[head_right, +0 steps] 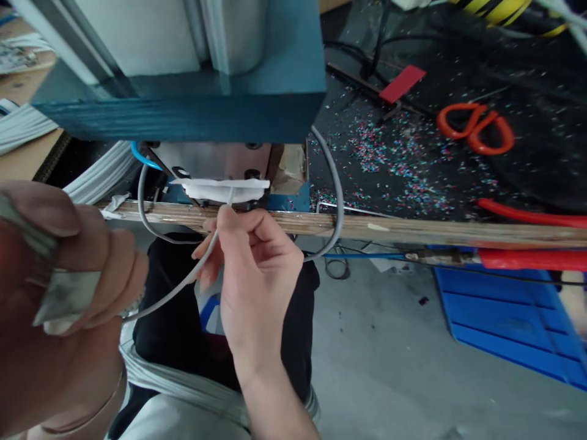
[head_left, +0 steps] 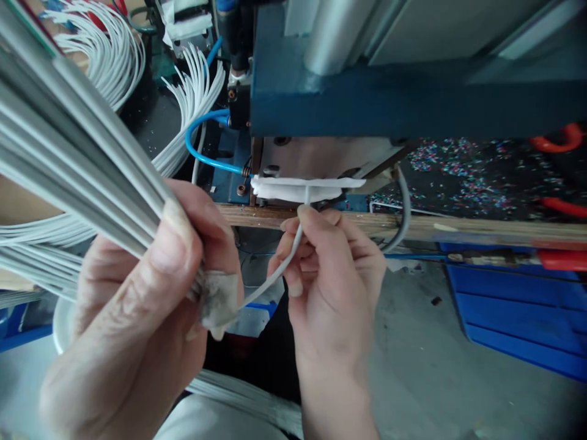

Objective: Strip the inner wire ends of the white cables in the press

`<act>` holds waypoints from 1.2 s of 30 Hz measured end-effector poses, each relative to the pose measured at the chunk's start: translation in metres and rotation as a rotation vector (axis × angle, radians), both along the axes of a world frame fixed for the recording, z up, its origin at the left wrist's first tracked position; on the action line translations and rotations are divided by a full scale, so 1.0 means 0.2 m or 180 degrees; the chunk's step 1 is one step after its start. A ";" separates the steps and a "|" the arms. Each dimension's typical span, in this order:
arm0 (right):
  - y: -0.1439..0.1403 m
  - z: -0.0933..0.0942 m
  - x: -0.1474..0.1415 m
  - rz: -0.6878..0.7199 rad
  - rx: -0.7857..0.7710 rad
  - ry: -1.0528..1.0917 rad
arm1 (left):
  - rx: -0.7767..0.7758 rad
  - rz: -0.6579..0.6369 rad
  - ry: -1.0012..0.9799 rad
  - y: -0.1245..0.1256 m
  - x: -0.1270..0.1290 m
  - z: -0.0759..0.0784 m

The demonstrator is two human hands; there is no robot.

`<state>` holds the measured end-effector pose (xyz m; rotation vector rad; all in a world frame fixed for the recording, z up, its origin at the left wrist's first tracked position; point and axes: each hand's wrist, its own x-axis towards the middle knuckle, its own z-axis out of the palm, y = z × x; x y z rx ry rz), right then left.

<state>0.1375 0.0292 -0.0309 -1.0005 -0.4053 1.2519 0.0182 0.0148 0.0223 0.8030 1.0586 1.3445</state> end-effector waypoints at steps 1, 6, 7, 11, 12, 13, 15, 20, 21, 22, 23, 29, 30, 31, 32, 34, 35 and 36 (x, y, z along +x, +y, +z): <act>-0.01 -0.01 0.00 0.0006 0.0049 -0.0086 | 0.0051 -0.0013 -0.0009 0.00 0.01 0.00; -0.12 -0.10 0.01 0.0038 0.0395 -0.0567 | -0.0152 -0.0031 -0.0308 -0.01 0.03 -0.05; -0.14 -0.11 0.02 0.0043 0.0466 -0.0665 | -0.0237 -0.0025 -0.0318 -0.02 0.03 -0.07; -0.21 -0.14 0.03 0.0096 0.0545 -0.0991 | -0.0336 -0.0108 -0.0288 -0.04 0.02 -0.12; -0.22 -0.14 0.03 0.0101 0.0543 -0.1067 | -0.0319 -0.0141 -0.0292 -0.05 0.01 -0.12; -0.23 -0.14 0.03 0.0101 0.0554 -0.1151 | -0.0306 -0.0177 -0.0310 -0.05 0.00 -0.12; -0.25 -0.14 0.02 0.0106 0.0612 -0.1308 | -0.0269 -0.0239 -0.0379 -0.07 -0.01 -0.12; -0.37 -0.17 -0.03 0.0412 0.0535 -0.1444 | -0.0277 -0.0312 -0.0580 -0.13 -0.07 -0.10; -0.40 -0.19 -0.05 0.0541 0.0466 -0.1452 | -0.0298 -0.0330 -0.0623 -0.14 -0.08 -0.10; -0.44 -0.21 -0.07 0.0672 0.0387 -0.1456 | -0.0319 -0.0347 -0.0665 -0.16 -0.09 -0.10; -0.49 -0.23 -0.08 0.0802 0.0300 -0.1457 | -0.0341 -0.0367 -0.0701 -0.17 -0.11 -0.10; -0.72 -0.31 -0.17 0.1113 -0.0044 -0.1357 | -0.0400 -0.0515 -0.0883 -0.23 -0.16 -0.10; -0.74 -0.31 -0.18 0.1112 -0.0086 -0.1330 | -0.0423 -0.0544 -0.0914 -0.24 -0.17 -0.09; -0.75 -0.32 -0.19 0.1112 -0.0167 -0.1288 | -0.0443 -0.0572 -0.0945 -0.25 -0.17 -0.09; -0.75 -0.33 -0.19 0.1127 -0.0304 -0.1247 | -0.0448 -0.0604 -0.0981 -0.26 -0.18 -0.08; -0.74 -0.37 -0.18 0.1203 -0.0684 -0.1206 | -0.0460 -0.0660 -0.1050 -0.26 -0.19 -0.08; -0.73 -0.40 -0.17 0.1259 -0.0878 -0.1229 | -0.0471 -0.0687 -0.1082 -0.26 -0.19 -0.08; -0.72 -0.43 -0.16 0.1344 -0.1040 -0.1275 | -0.0484 -0.0718 -0.1113 -0.26 -0.20 -0.08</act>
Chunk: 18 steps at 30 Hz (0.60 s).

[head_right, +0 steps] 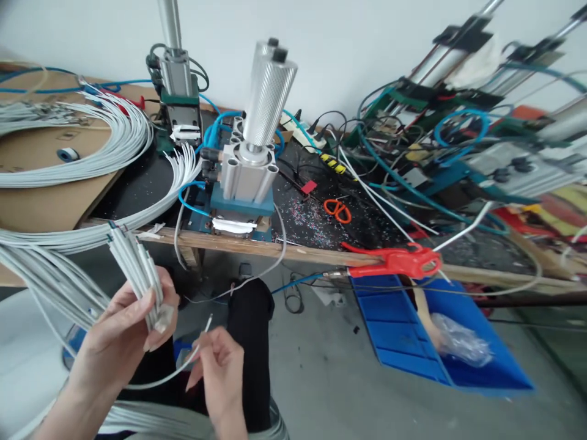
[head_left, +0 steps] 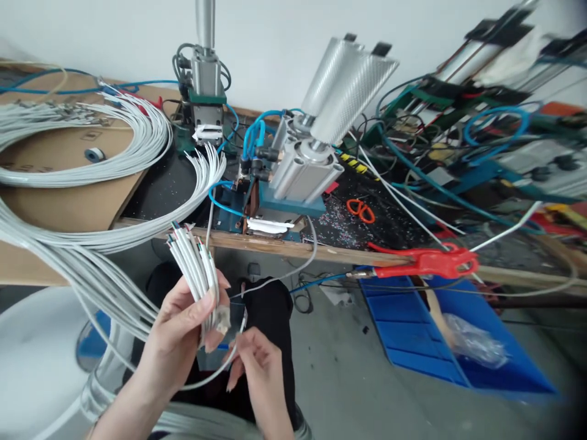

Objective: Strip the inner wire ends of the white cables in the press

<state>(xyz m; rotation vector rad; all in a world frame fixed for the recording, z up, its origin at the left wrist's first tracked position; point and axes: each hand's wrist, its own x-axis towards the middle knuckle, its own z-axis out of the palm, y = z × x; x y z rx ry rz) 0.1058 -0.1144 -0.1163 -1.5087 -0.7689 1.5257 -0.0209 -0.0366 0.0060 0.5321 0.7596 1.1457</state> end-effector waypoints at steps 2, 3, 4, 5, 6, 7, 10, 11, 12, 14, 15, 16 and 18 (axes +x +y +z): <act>0.00 -0.07 0.02 0.0209 -0.0217 -0.0106 | -0.0018 -0.0079 -0.0059 0.01 0.00 -0.01; 0.00 -0.10 0.03 0.0323 -0.0286 -0.0141 | -0.0027 -0.0115 -0.0077 0.02 0.00 -0.02; -0.01 -0.12 0.04 0.0439 -0.0347 -0.0188 | -0.0038 -0.0147 -0.0089 0.03 0.00 -0.03; -0.02 -0.15 0.05 0.0548 -0.0391 -0.0252 | -0.0048 -0.0167 -0.0098 0.04 0.00 -0.04; -0.04 -0.16 0.06 0.0642 -0.0412 -0.0334 | -0.0060 -0.0179 -0.0102 0.04 0.01 -0.05; -0.04 -0.17 0.07 0.0730 -0.0413 -0.0431 | -0.0077 -0.0181 -0.0093 0.05 0.01 -0.06; -0.03 -0.15 0.11 0.1045 -0.0319 -0.0752 | -0.0088 -0.0188 -0.0039 0.07 0.02 -0.08; -0.02 -0.14 0.12 0.1154 -0.0262 -0.0859 | -0.0087 -0.0194 -0.0008 0.07 0.03 -0.08; 0.00 -0.12 0.14 0.1254 -0.0194 -0.0962 | -0.0084 -0.0203 0.0019 0.07 0.03 -0.09; 0.05 -0.09 0.16 0.1391 -0.0054 -0.1145 | -0.0077 -0.0194 0.0051 0.07 0.04 -0.10; 0.07 -0.08 0.17 0.1432 0.0005 -0.1217 | -0.0076 -0.0172 0.0064 0.08 0.04 -0.10; 0.09 -0.07 0.18 0.1465 0.0051 -0.1271 | -0.0071 -0.0161 0.0067 0.08 0.04 -0.10; 0.10 -0.07 0.19 0.1529 0.0092 -0.1345 | -0.0054 -0.0175 0.0048 0.08 0.04 -0.11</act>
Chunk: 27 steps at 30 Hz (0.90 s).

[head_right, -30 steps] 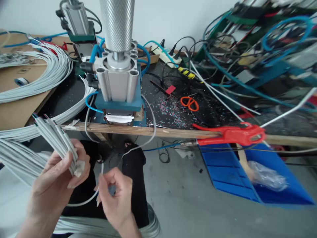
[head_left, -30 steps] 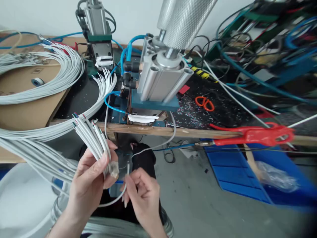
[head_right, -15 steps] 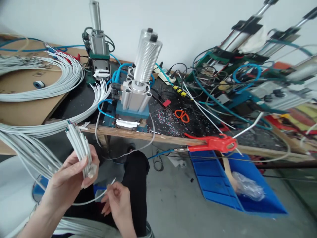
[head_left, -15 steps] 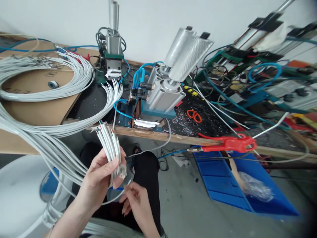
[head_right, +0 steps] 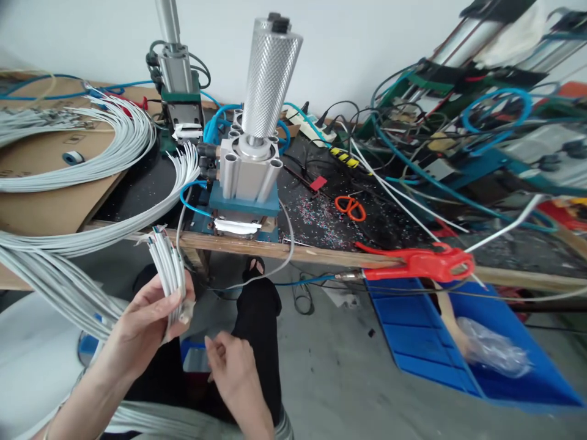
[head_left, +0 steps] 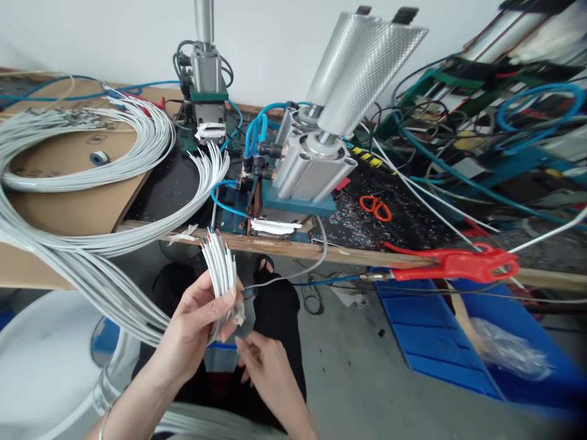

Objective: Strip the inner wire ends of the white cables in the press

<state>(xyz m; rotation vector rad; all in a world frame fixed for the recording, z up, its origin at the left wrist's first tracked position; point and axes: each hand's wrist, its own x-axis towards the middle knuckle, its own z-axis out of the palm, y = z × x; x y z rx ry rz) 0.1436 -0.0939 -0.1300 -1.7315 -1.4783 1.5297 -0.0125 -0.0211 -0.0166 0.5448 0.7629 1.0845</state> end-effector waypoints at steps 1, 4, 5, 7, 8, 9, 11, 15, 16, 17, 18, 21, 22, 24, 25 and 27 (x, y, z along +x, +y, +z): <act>0.00 0.00 0.00 0.0045 -0.0002 -0.0028 | -0.0006 -0.0020 -0.0008 0.00 0.00 0.00; -0.03 -0.02 -0.01 0.0184 -0.0034 -0.0137 | -0.0046 -0.0084 -0.0050 0.00 0.00 -0.01; -0.04 -0.03 -0.02 0.0219 -0.0046 -0.0178 | -0.0064 -0.0091 -0.0059 0.01 0.00 -0.01; -0.06 -0.04 -0.02 0.0265 -0.0071 -0.0253 | -0.0076 -0.0097 -0.0100 0.01 0.00 -0.01; -0.07 -0.04 -0.02 0.0279 -0.0082 -0.0286 | -0.0082 -0.0091 -0.0127 0.02 0.00 0.00; -0.08 -0.05 -0.01 0.0291 -0.0093 -0.0317 | -0.0071 -0.0073 -0.0167 0.02 0.00 0.00; -0.11 -0.05 0.00 0.0309 -0.0126 -0.0386 | -0.0030 -0.0040 -0.0280 0.02 -0.01 0.01; -0.18 -0.05 0.06 0.0366 -0.0263 -0.0572 | 0.0077 -0.0035 -0.0559 0.00 -0.03 0.03; -0.20 -0.05 0.07 0.0394 -0.0312 -0.0623 | 0.0109 -0.0045 -0.0628 0.00 -0.04 0.03; -0.23 -0.05 0.08 0.0429 -0.0363 -0.0674 | 0.0150 -0.0060 -0.0688 -0.01 -0.05 0.03; -0.25 -0.05 0.10 0.0467 -0.0412 -0.0726 | 0.0182 -0.0083 -0.0736 -0.01 -0.05 0.03; -0.30 -0.05 0.12 0.0539 -0.0513 -0.0848 | 0.0233 -0.0147 -0.0803 -0.02 -0.07 0.03; -0.32 -0.05 0.12 0.0537 -0.0525 -0.0860 | 0.0250 -0.0168 -0.0811 -0.02 -0.07 0.03; -0.34 -0.04 0.11 0.0506 -0.0504 -0.0848 | 0.0293 -0.0198 -0.0809 -0.02 -0.07 0.03; -0.35 -0.04 0.11 0.0494 -0.0477 -0.0831 | 0.0319 -0.0215 -0.0798 -0.02 -0.07 0.04; -0.36 -0.03 0.09 0.0501 -0.0400 -0.0811 | 0.0357 -0.0213 -0.0783 -0.03 -0.08 0.05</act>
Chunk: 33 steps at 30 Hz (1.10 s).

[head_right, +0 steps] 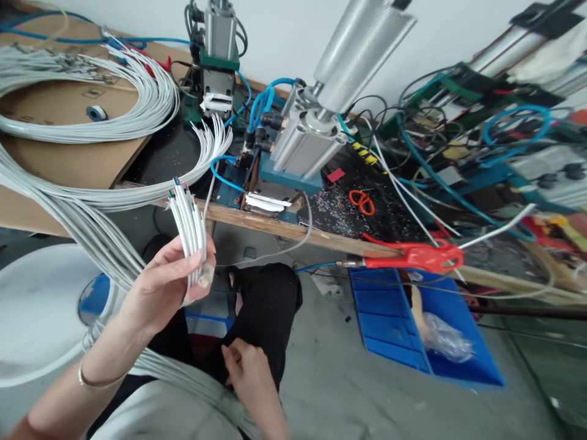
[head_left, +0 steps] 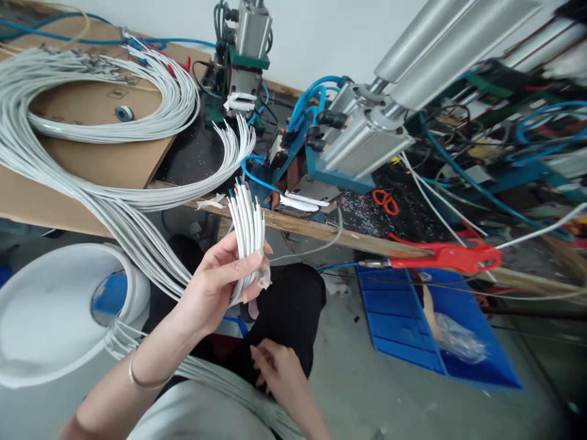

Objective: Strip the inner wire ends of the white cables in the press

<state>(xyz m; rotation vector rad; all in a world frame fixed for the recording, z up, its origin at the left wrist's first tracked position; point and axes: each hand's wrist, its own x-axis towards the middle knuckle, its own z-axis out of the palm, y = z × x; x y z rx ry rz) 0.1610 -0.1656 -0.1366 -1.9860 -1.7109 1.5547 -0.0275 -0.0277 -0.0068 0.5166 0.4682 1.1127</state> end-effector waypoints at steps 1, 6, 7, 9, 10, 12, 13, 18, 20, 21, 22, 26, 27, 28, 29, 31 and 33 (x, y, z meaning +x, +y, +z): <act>0.00 0.00 -0.01 0.0029 0.0036 0.0009 | 0.0007 0.0016 -0.0007 -0.01 0.00 0.01; 0.01 0.04 -0.04 0.0198 0.0165 -0.0052 | 0.0035 0.0055 -0.0050 -0.04 -0.03 0.04; 0.01 0.05 -0.04 0.0209 0.0185 -0.0085 | 0.0036 0.0068 -0.0040 -0.04 -0.03 0.04; 0.01 0.07 -0.04 0.0197 0.0202 -0.0125 | 0.0010 0.0094 -0.0009 -0.04 -0.04 0.04; 0.00 0.07 -0.04 0.0177 0.0194 -0.0111 | -0.0009 0.0103 0.0002 -0.03 -0.05 0.04; -0.01 0.08 -0.04 0.0126 0.0153 -0.0016 | -0.0052 0.0116 0.0016 -0.01 -0.05 0.05; -0.01 0.08 -0.05 0.0101 0.0134 0.0042 | -0.0067 0.0114 0.0021 -0.01 -0.05 0.05; -0.01 0.05 -0.08 0.0130 0.0138 0.0093 | -0.0049 0.0066 -0.0018 0.00 -0.04 0.06; 0.00 0.05 -0.09 0.0216 0.0158 0.0037 | -0.0028 0.0037 -0.0071 -0.01 -0.05 0.06; 0.01 0.05 -0.08 0.0257 0.0170 0.0007 | -0.0007 0.0022 -0.0101 -0.02 -0.05 0.06; 0.02 0.05 -0.08 0.0292 0.0185 -0.0024 | 0.0024 0.0013 -0.0122 -0.03 -0.05 0.05; 0.02 0.05 -0.07 0.0354 0.0247 -0.0133 | 0.0168 0.0018 -0.0144 -0.04 -0.06 0.05; 0.02 0.05 -0.07 0.0363 0.0257 -0.0156 | 0.0182 0.0020 -0.0147 -0.04 -0.06 0.05; 0.01 0.05 -0.07 0.0374 0.0263 -0.0181 | 0.0187 0.0020 -0.0153 -0.04 -0.06 0.05; 0.00 0.04 -0.07 0.0389 0.0269 -0.0211 | 0.0190 0.0017 -0.0157 -0.04 -0.06 0.06; -0.01 0.03 -0.07 0.0421 0.0282 -0.0278 | 0.0204 0.0001 -0.0150 -0.05 -0.06 0.07; -0.01 0.01 -0.06 0.0443 0.0296 -0.0334 | 0.0204 -0.0015 -0.0119 -0.05 -0.06 0.07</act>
